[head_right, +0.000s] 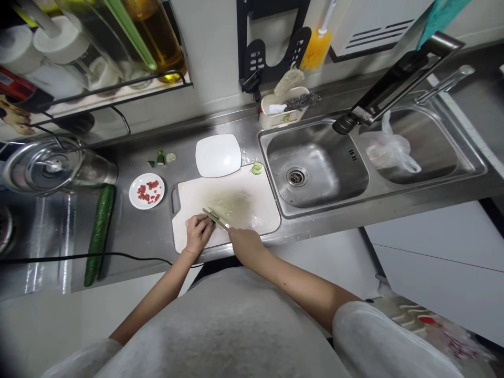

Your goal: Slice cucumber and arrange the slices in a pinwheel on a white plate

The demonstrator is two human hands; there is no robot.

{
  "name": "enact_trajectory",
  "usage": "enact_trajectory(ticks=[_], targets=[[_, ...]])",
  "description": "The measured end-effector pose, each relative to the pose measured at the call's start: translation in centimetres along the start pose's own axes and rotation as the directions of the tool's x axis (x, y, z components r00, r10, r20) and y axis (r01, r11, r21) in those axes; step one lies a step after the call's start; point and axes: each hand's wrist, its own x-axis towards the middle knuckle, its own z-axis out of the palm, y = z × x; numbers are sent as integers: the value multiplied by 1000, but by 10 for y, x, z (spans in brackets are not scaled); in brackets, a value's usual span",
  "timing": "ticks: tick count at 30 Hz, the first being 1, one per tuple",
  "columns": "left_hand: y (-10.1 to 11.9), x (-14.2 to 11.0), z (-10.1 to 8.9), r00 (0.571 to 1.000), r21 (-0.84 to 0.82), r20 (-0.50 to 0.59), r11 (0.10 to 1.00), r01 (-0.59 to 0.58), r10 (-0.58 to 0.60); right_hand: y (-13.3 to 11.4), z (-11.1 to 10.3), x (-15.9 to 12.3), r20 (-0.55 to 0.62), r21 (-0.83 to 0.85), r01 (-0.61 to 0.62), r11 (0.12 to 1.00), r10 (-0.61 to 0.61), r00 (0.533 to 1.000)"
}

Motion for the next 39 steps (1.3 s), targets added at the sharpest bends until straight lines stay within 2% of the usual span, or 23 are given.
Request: enact_trajectory(ticks=[17, 39], targets=[[1, 0, -1, 997, 11, 51, 999, 52, -52, 3, -6, 3, 52, 28, 13, 1000, -14, 999], [1, -1, 0, 995, 9, 58, 997, 75, -76, 7, 3, 12, 48, -5, 18, 1000, -17, 999]])
